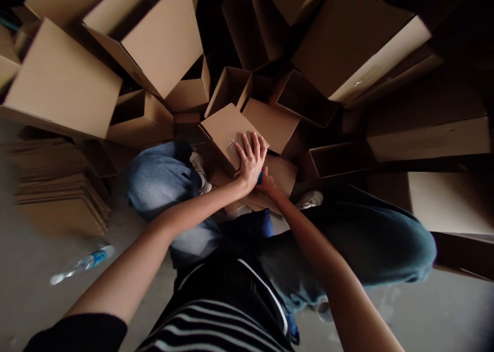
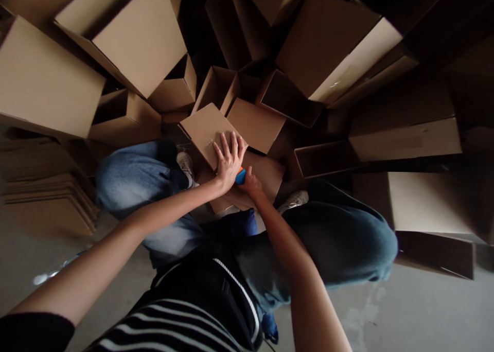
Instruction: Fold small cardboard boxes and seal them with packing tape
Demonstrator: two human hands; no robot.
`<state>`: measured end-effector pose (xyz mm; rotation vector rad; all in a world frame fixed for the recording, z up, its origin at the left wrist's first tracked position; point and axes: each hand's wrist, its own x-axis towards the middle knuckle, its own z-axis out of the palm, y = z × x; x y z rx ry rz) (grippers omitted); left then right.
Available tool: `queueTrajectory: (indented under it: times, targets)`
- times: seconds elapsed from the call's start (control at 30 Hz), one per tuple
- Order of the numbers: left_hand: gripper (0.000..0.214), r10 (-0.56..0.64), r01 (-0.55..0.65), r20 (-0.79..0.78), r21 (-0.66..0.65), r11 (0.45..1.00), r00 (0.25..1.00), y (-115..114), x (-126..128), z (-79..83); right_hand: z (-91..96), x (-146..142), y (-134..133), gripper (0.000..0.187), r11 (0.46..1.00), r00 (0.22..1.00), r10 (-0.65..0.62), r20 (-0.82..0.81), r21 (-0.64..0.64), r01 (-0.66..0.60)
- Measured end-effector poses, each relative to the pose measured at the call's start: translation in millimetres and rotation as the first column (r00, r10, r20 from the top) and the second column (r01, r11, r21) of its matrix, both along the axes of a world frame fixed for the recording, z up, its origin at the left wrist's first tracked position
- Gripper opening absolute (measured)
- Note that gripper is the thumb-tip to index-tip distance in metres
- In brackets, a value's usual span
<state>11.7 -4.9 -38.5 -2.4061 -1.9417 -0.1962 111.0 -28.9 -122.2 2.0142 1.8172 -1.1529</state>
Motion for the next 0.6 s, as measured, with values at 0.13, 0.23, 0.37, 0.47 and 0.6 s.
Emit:
queueTrajectory:
  times: [0.13, 0.23, 0.37, 0.47, 0.6]
  targets:
    - [0.061, -0.063, 0.063, -0.008, -0.024, 0.998, 0.998, -2.2, -4.6, 2.0, -6.4, 0.5, -0.6, 0.072, 1.000, 1.000, -0.001, -0.014, 0.020, 0.001]
    - [0.062, -0.064, 0.063, -0.015, -0.034, 0.997, 0.998, -3.1, -5.6, 0.3, -5.1, 0.0, -1.2, 0.066, 1.000, 1.000, -0.001, -0.019, 0.027, 0.002]
    - [0.061, -0.072, 0.071, -0.017, -0.031, 0.997, 0.997, -3.0, -2.0, -6.3, -0.1, -0.6, -1.7, 0.063, 1.000, 1.000, -0.002, -0.016, 0.025, 0.002]
    - [0.060, -0.073, 0.073, -0.020, -0.024, 0.997, 0.997, -4.3, 1.3, -9.6, 1.6, -0.5, -1.7, 0.065, 1.000, 1.000, 0.006, -0.014, 0.018, -0.005]
    - [0.061, -0.110, 0.109, -0.084, -0.015, 0.994, 0.990, -7.3, 2.1, -11.3, 3.0, -0.7, -1.4, 0.072, 1.000, 1.000, 0.014, -0.014, 0.013, -0.014]
